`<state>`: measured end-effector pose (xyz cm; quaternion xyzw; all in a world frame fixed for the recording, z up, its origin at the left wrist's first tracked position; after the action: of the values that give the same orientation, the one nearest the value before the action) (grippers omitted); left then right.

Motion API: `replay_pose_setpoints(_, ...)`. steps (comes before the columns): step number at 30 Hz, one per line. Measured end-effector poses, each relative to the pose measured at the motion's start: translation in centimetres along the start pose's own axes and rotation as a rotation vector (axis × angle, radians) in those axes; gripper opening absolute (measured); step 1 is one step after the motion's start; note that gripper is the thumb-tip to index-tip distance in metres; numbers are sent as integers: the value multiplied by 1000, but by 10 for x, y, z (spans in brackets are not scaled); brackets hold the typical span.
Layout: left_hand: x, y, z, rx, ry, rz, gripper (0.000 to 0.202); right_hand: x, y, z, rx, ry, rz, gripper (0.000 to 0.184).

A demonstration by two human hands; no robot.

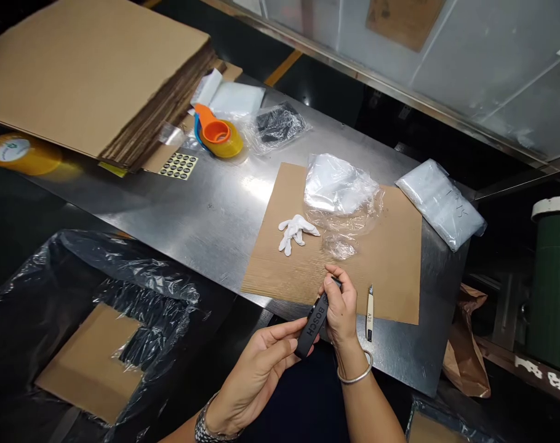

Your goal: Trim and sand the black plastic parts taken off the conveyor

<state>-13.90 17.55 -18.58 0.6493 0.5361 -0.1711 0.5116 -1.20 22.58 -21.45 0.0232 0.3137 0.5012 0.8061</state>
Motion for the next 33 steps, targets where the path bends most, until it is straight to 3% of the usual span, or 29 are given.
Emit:
replay_pose_setpoints(7, 4, 1, -8, -51, -20, 62, 30, 8, 0, -6, -76, 102, -85, 33)
replay_pose_setpoints(21, 16, -1, -18, -62, -1, 129, 26, 21, 6, -10, -188, 75, -132, 36)
replay_pose_setpoints(33, 30, -12, -20, -106, -13, 40, 20, 29, 17, -11, -308, 28, -123, 35)
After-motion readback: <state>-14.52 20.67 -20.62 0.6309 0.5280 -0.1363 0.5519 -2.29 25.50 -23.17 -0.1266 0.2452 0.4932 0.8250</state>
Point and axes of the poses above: each hand's wrist, its own x-axis towards the middle knuckle, its own y-axis out of the palm, z = x × y, the point moved 4 cm from there along x, towards the middle knuckle, and after that the axes turned 9 degrees about x, right-handed, at the moved point
